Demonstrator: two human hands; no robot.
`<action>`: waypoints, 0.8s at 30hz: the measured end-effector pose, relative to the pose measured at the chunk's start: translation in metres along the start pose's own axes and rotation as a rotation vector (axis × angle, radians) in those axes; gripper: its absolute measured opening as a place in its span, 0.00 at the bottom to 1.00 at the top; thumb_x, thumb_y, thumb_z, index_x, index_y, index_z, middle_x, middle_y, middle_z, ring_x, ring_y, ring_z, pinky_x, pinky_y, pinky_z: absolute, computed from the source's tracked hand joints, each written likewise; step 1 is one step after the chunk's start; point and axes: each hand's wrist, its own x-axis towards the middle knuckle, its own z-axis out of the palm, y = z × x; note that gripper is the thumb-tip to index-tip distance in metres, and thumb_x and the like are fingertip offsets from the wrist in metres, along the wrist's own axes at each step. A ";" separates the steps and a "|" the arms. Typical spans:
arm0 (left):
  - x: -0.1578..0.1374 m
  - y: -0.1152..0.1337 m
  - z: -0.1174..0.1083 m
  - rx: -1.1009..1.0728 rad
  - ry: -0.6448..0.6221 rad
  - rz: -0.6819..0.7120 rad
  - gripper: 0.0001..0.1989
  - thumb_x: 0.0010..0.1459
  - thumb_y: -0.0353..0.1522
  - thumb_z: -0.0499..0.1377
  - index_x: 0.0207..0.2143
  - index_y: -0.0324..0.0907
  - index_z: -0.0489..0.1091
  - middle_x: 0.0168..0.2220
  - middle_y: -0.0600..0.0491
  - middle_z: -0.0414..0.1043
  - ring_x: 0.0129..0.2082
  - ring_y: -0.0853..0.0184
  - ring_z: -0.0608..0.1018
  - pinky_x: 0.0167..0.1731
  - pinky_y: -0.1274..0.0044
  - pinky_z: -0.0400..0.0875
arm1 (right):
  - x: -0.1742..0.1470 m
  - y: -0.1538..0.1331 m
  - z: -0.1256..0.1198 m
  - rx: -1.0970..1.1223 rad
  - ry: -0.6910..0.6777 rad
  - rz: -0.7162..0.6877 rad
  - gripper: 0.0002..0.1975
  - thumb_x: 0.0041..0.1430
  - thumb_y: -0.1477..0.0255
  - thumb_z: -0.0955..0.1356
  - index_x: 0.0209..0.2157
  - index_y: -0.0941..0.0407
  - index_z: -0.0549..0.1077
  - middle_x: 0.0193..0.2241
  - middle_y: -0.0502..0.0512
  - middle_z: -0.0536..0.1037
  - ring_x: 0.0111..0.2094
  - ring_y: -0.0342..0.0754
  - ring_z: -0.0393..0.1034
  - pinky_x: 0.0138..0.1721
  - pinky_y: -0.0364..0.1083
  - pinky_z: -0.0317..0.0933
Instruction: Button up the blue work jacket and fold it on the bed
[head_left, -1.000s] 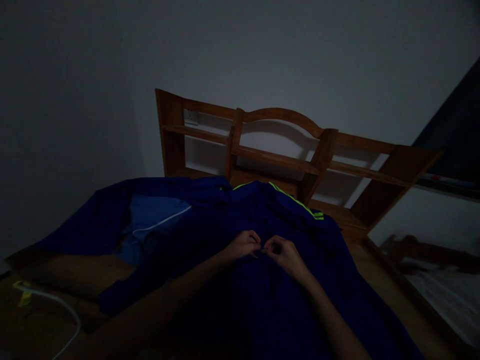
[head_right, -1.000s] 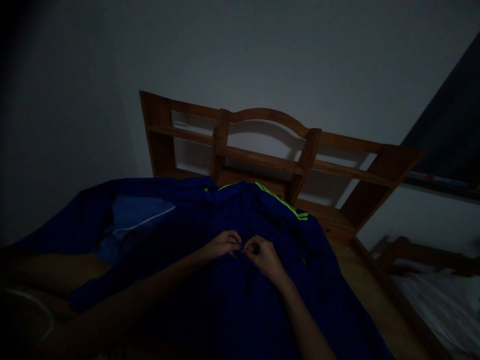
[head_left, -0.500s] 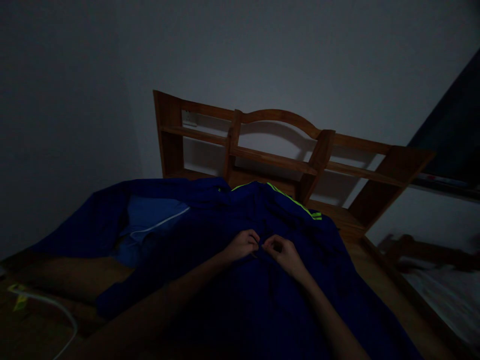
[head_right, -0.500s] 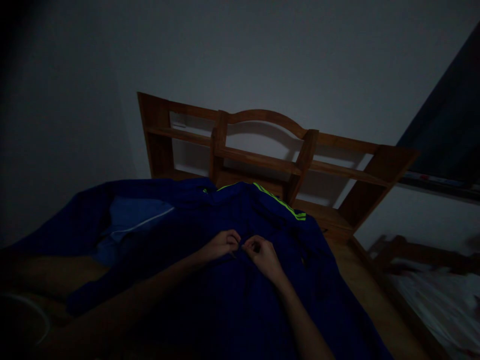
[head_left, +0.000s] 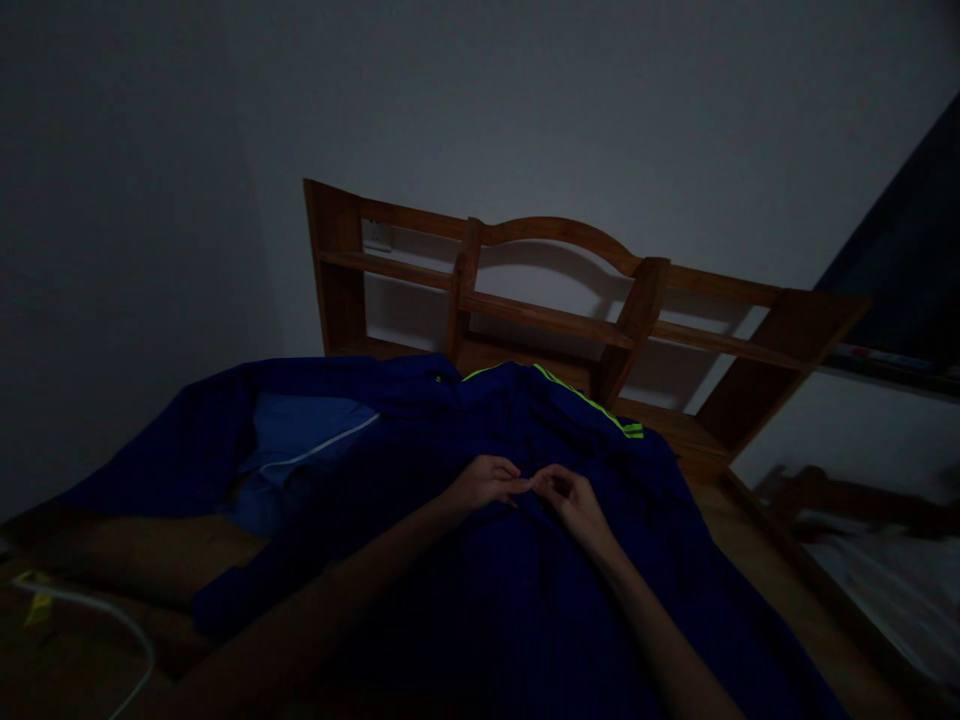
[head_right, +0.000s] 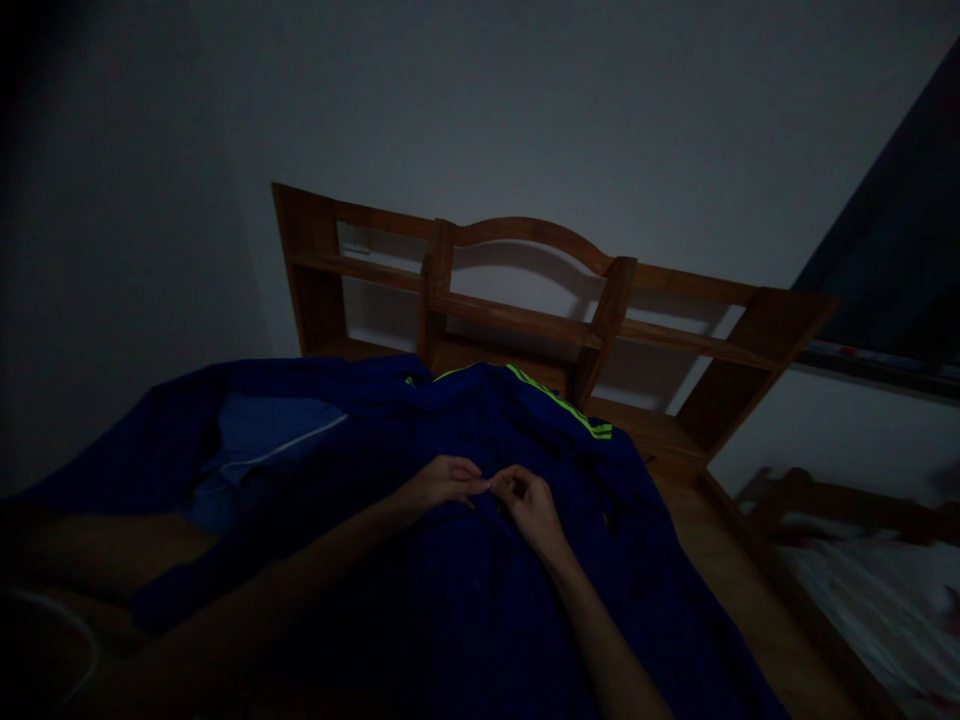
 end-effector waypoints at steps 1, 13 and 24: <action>-0.002 0.003 0.000 0.000 -0.005 -0.010 0.23 0.32 0.37 0.71 0.28 0.34 0.68 0.24 0.54 0.71 0.22 0.72 0.73 0.27 0.76 0.70 | 0.000 0.000 0.000 0.002 0.003 -0.006 0.13 0.53 0.61 0.67 0.32 0.57 0.72 0.25 0.50 0.72 0.24 0.42 0.63 0.26 0.41 0.55; 0.004 -0.006 -0.003 0.169 -0.055 0.039 0.24 0.26 0.39 0.72 0.24 0.35 0.66 0.18 0.57 0.68 0.16 0.72 0.70 0.20 0.79 0.65 | 0.001 0.002 0.000 0.041 -0.058 0.007 0.14 0.53 0.60 0.67 0.30 0.58 0.71 0.24 0.50 0.70 0.24 0.41 0.61 0.26 0.41 0.54; -0.002 0.002 0.001 0.183 -0.039 -0.029 0.25 0.23 0.40 0.71 0.22 0.36 0.66 0.18 0.58 0.67 0.17 0.73 0.70 0.21 0.79 0.63 | -0.001 -0.003 0.001 0.072 -0.050 0.026 0.15 0.52 0.59 0.68 0.30 0.58 0.71 0.25 0.49 0.70 0.25 0.41 0.61 0.26 0.40 0.53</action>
